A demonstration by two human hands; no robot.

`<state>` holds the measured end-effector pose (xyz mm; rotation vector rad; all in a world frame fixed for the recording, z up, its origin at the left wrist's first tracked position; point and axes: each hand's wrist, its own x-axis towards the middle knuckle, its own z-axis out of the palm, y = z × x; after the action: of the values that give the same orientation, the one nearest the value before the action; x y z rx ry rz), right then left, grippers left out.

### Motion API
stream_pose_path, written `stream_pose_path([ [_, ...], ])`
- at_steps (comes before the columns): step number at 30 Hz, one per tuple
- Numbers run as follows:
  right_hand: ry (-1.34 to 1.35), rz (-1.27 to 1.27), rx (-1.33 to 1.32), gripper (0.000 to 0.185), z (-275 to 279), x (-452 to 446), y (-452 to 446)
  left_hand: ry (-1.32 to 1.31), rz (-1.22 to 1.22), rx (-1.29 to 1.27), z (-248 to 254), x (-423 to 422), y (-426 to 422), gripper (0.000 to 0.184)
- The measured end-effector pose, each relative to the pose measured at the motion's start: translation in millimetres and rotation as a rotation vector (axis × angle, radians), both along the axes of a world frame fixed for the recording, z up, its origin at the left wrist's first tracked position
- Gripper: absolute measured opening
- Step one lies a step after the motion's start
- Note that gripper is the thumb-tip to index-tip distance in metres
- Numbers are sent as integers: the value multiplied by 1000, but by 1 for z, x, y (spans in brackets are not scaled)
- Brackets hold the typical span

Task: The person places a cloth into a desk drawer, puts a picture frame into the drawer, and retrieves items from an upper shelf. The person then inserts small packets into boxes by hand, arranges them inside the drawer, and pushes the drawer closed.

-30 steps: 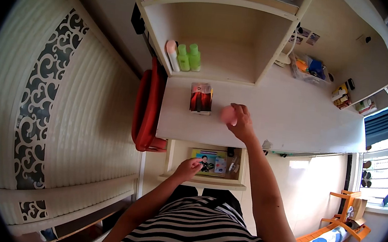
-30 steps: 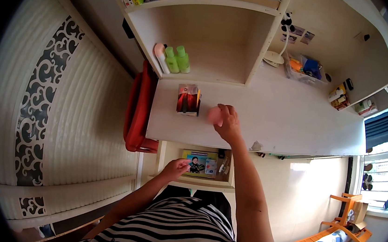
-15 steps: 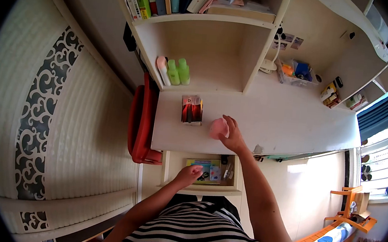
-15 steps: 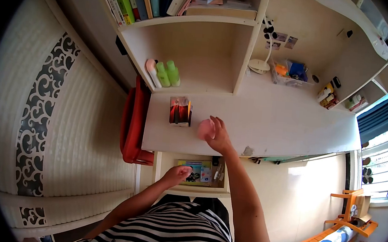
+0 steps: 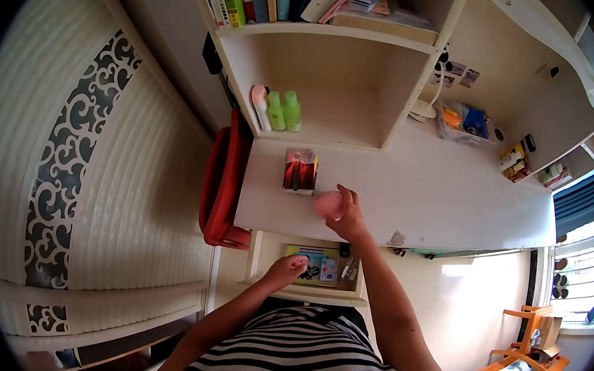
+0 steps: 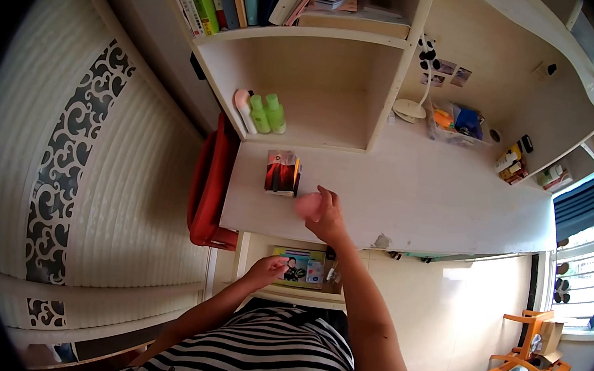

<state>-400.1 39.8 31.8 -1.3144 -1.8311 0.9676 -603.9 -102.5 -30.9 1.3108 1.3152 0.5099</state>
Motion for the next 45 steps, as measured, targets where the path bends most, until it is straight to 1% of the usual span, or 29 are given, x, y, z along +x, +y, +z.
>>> stream_pose_path([
  [3, -37, 86, 47, 85, 14, 10, -3, 16, 16, -18, 4, 2, 2, 39],
  [4, -38, 89, 47, 85, 12, 12, -2, 36, 19, -45, 7, 3, 5, 39],
  [5, -78, 38, 73, 86, 8, 14, -4, 35, 23, -44, 10, 5, 8, 39],
  [6, -118, -14, 99, 88, 6, 16, -7, -68, 140, 26, 11, 9, 11, 38],
  [7, -96, -60, 141, 85, 5, 17, -10, -172, 257, 95, 13, 14, 16, 37],
  [8, -99, -57, 141, 85, 2, 18, -15, -175, 261, 95, 13, 18, 25, 37],
  [10, 92, -163, -101, 79, 2, 16, -26, -234, 349, 273, 10, 26, 46, 45],
  [11, 82, -183, -6, 76, -4, 13, -30, -237, 352, 272, 11, 30, 55, 45],
  [13, 98, -209, -21, 77, -15, 7, -36, -320, 432, 272, 14, 39, 72, 56],
  [14, 116, -238, -36, 79, -20, 4, -38, -322, 433, 273, 15, 42, 77, 56],
  [16, 103, -255, 15, 82, -19, -5, -38, -347, 428, 253, 19, 48, 84, 65],
  [19, 143, -297, -6, 84, -13, -6, -38, -424, 398, 197, 28, 57, 77, 66],
  [20, 137, -310, 30, 84, -11, -6, -38, -422, 396, 195, 31, 61, 73, 66],
  [22, 132, -318, 63, 85, -10, -4, -34, -494, 343, 131, 33, 69, 62, 64],
  [23, 93, -287, 93, 83, -9, -2, -30, -519, 341, 120, 30, 72, 59, 60],
  [26, 15, -242, 131, 79, -3, 3, -25, -511, 313, 144, 19, 77, 59, 60],
  [28, -22, -227, 141, 77, -3, 8, -18, -535, 346, 136, 20, 76, 61, 58],
  [30, -66, -173, 128, 71, -10, 16, -10, -511, 310, 104, 21, 71, 60, 52],
  [31, -26, -193, 169, 67, -16, 21, 6, -520, 336, 119, 19, 68, 63, 52],
  [32, 19, -225, 203, 63, -23, 24, 19, -503, 329, 108, 17, 62, 61, 47],
  [33, -1, -231, 197, 61, -21, 25, 21, -482, 307, 90, 15, 58, 57, 42],
  [34, 150, -291, 109, 58, -13, 23, 45, -486, 335, 107, 17, 53, 57, 42],
  [36, 159, -295, 112, 56, -6, 20, 62, -445, 412, 34, 21, 47, 47, 36],
  [39, 160, -247, 133, 57, 5, 8, 106, -460, 504, 16, 14, 38, 36, 36],
  [42, 167, -162, 218, 58, -2, -11, 147, -484, 581, 22, 28, 31, 27, 35],
  [43, 145, -121, 195, 60, -5, -22, 165, -478, 634, 23, 40, 29, 25, 34],
  [45, 126, -113, 221, 60, -13, -28, 176, -490, 652, 48, 41, 24, 16, 34],
])
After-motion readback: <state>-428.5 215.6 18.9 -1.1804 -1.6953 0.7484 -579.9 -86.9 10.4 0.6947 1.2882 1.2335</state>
